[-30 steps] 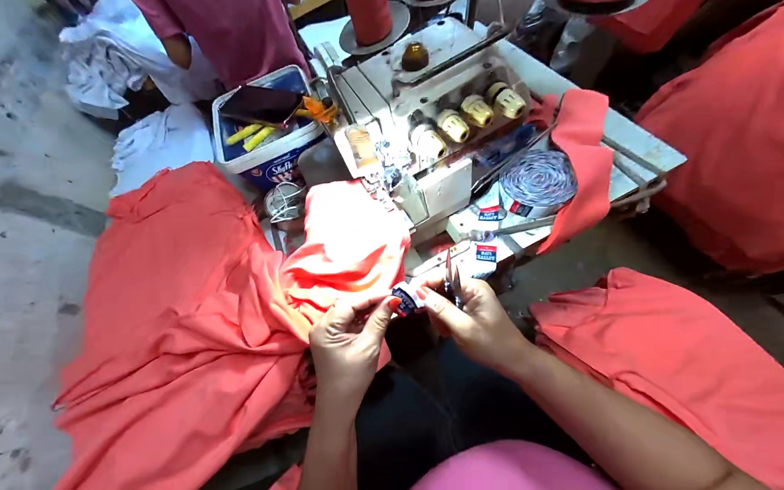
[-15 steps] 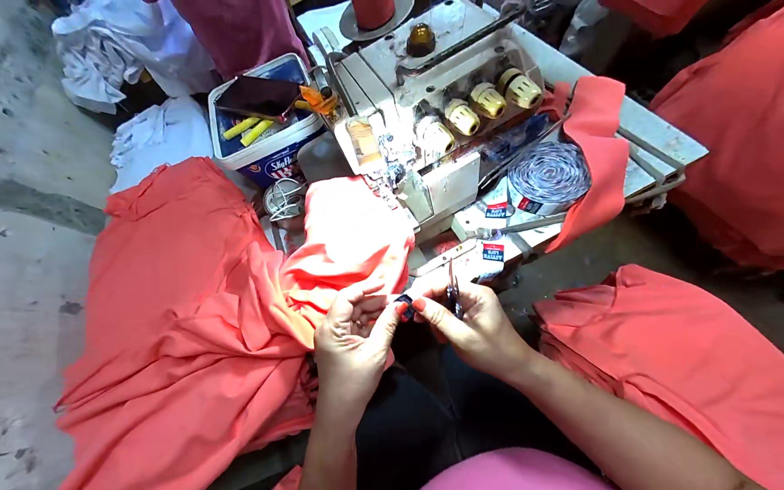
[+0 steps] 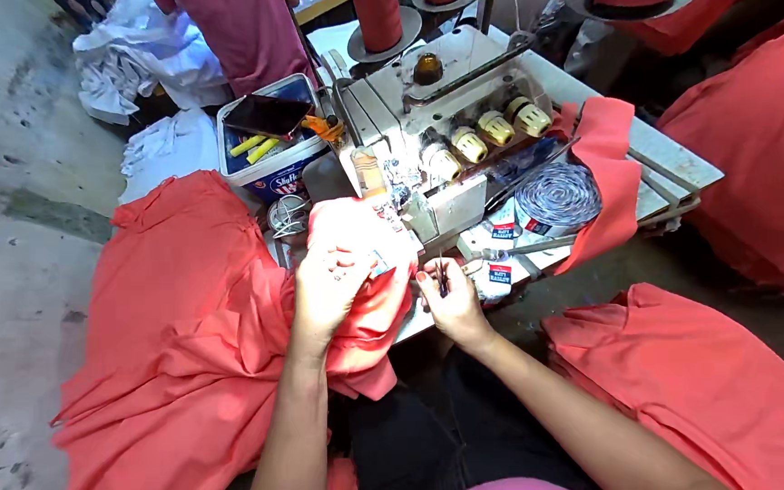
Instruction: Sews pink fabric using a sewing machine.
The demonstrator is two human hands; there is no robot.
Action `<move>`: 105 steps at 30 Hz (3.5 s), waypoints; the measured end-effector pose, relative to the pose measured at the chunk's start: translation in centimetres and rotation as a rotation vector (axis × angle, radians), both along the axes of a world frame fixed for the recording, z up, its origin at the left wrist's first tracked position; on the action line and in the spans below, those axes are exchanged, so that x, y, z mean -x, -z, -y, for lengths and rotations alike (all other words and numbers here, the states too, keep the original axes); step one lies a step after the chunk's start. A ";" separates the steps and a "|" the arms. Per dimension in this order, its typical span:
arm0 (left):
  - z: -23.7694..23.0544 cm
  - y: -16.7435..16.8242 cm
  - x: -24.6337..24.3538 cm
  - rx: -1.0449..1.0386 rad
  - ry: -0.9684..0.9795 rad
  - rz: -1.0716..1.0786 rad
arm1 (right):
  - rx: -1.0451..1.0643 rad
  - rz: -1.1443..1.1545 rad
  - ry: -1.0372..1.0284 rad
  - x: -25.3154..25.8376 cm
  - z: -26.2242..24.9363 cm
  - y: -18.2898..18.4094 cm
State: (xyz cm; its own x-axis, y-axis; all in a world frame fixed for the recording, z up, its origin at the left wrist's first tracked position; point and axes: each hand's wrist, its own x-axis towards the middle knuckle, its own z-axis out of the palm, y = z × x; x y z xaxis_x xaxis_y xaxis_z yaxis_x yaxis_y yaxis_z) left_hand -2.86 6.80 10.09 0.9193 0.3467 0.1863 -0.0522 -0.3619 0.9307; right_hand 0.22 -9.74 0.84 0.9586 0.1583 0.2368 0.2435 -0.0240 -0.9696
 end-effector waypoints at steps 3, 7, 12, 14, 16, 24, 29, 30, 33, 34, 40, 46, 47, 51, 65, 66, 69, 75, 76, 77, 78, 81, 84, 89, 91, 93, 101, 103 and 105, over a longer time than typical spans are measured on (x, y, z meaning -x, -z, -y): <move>0.0 0.1 0.2 -0.009 0.006 0.000 | -0.119 0.065 -0.008 0.3 -0.4 -0.2; 0.0 0.0 0.2 0.010 0.016 -0.016 | -0.240 0.083 -0.094 0.3 -0.8 -1.0; -0.2 -0.4 0.2 0.000 0.017 -0.046 | -0.146 -0.029 -0.128 0.4 1.6 -2.8; 0.0 -0.8 0.2 -0.002 0.034 -0.054 | -0.052 -0.051 -0.124 0.2 2.3 -2.7; 0.3 -1.1 -0.2 -0.027 0.065 -0.027 | -0.014 -0.054 -0.134 0.0 2.6 -2.6; 1.2 -2.1 -2.3 -0.185 0.099 -0.035 | 0.016 0.126 -0.099 0.6 2.2 -2.3; 1.0 -2.3 -3.1 -0.293 0.118 -0.076 | 0.179 0.235 -0.095 0.4 2.2 -2.7; 1.0 -2.4 -3.2 -0.306 0.115 -0.087 | 0.216 0.254 -0.102 0.3 2.2 -2.9; 1.0 -2.6 -3.4 -0.332 0.115 -0.126 | 0.314 0.281 -0.128 0.1 2.3 -3.7; 1.0 -2.8 -3.4 -0.321 0.116 -0.140 | 0.349 0.273 -0.148 0.0 2.4 -4.1; 1.4 -2.8 -3.3 -0.429 0.117 -0.127 | 0.421 0.235 -0.188 -0.1 2.5 -4.9; 1.8 -1.9 -2.8 -0.523 0.092 -0.017 | 0.404 0.233 -0.194 -0.2 2.5 -4.6; 1.7 -2.0 -2.8 -0.513 0.091 -0.031 | 0.401 0.221 -0.197 -0.2 2.5 -4.6; 1.4 -2.2 -3.1 -0.510 0.106 -0.046 | 0.392 0.221 -0.199 -0.2 2.4 -4.4; 1.6 -1.1 0.1 -1.108 0.075 0.310 | 0.368 0.205 -0.219 -0.4 2.5 -4.3; 1.8 -0.8 0.1 -1.120 0.115 0.301 | 0.362 0.207 -0.217 -0.4 2.5 -4.3; 2.2 0.1 -0.2 -1.132 0.186 0.282 | 0.346 0.220 -0.206 -0.4 2.4 -4.0; 2.3 0.3 -0.7 -1.152 0.176 0.314 | 0.323 0.223 -0.207 -0.5 2.3 -3.8; 2.3 0.2 -0.6 -1.150 0.174 0.307 | 0.314 0.230 -0.205 -0.5 2.3 -3.7; 2.4 0.2 -0.6 -1.148 0.172 0.302 | 0.301 0.234 -0.200 -0.5 2.3 -3.6; 2.3 0.2 -0.7 -1.155 0.171 0.304 | 0.285 0.228 -0.197 -0.4 2.3 -3.6; 2.3 0.3 -0.8 -1.155 0.171 0.299 | 0.248 0.169 -0.189 -0.1 2.3 -3.5; 2.2 0.4 -0.9 -1.164 0.161 0.311 | 0.232 0.149 -0.163 0.1 2.2 -3.4; 2.0 0.4 -1.2 -1.145 0.176 0.312 | 0.212 0.149 -0.154 0.2 2.1 -3.3; 1.9 0.3 -1.2 -1.139 0.176 0.311 | 0.212 0.139 -0.159 0.2 2.1 -3.3; 1.9 0.3 -1.2 -1.120 0.183 0.304 | 0.207 0.128 -0.154 0.2 2.1 -3.3; 2.0 0.1 -1.3 -1.097 0.185 0.245 | 0.181 0.118 -0.145 0.5 2.1 -3.2; 2.1 0.1 -1.1 -1.095 0.185 0.222 | 0.157 0.130 -0.148 0.5 2.1 -3.2; 2.3 0.0 -0.9 -1.101 0.183 0.206 | 0.129 0.139 -0.147 0.6 2.1 -3.2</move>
